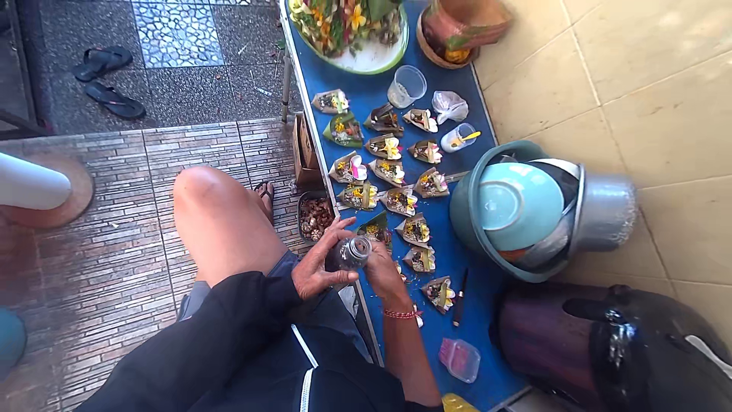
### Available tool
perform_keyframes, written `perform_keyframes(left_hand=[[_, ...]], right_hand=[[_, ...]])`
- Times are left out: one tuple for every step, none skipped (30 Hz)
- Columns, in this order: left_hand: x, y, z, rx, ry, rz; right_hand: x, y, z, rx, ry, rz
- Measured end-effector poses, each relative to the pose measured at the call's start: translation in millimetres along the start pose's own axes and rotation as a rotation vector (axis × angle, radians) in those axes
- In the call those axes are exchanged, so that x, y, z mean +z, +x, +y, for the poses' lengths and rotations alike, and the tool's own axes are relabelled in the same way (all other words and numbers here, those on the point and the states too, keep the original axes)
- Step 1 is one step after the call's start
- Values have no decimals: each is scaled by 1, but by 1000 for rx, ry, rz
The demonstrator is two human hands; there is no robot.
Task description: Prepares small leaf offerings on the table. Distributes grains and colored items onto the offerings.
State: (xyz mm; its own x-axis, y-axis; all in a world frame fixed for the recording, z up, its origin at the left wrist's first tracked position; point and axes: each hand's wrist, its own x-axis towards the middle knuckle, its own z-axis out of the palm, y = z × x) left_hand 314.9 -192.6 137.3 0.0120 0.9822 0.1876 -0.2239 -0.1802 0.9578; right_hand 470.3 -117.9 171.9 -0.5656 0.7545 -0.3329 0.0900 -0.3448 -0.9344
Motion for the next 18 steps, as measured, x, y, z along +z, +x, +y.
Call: perform_keyframes(left_hand=[[1,-4,2,19,12,-27],[2,-7,4,31,34,-54],[3,-10,6,39,64,-81],[3,-12,9,43,93,-102],[4,-14,12,45,113,-119],[4,-15,15,49,122,-132],[5,-15,19,61,125,-137],[5,-15,22,76,121,-137],[5,-16,24,85,113,-131],[5,-17,26,89,98,-117],[5,-17,29,88,73,-101],[4,-17,31,86,45,-88],[4,-17,34,84,20,-71],[3,-17,36,89,-1,-52],[1,-17,38,94,-18,-41],[0,-18,39,89,-26,-29],[-1,-18,40,75,-19,-20],[-2,-18,41,64,2,-23]], right_hand=[[4,-6,1,20,121,-9],[7,-10,1,45,203,-11],[9,-12,0,74,272,-21],[11,-13,-1,100,331,-41],[12,-14,-2,116,384,-59],[12,-16,-3,121,434,-69],[12,-17,-4,118,474,-67],[12,-18,-5,106,493,-58],[12,-19,-6,82,496,-37],[11,-19,-8,43,478,-3],[9,-19,-10,-9,441,26],[6,-21,-14,-74,392,52],[4,-24,-20,-142,343,74],[3,-29,-27,-211,293,84],[2,-35,-34,-278,240,85],[1,-42,-40,-338,167,79],[1,-49,-47,-393,75,69],[4,-56,-53,-442,-20,56]])
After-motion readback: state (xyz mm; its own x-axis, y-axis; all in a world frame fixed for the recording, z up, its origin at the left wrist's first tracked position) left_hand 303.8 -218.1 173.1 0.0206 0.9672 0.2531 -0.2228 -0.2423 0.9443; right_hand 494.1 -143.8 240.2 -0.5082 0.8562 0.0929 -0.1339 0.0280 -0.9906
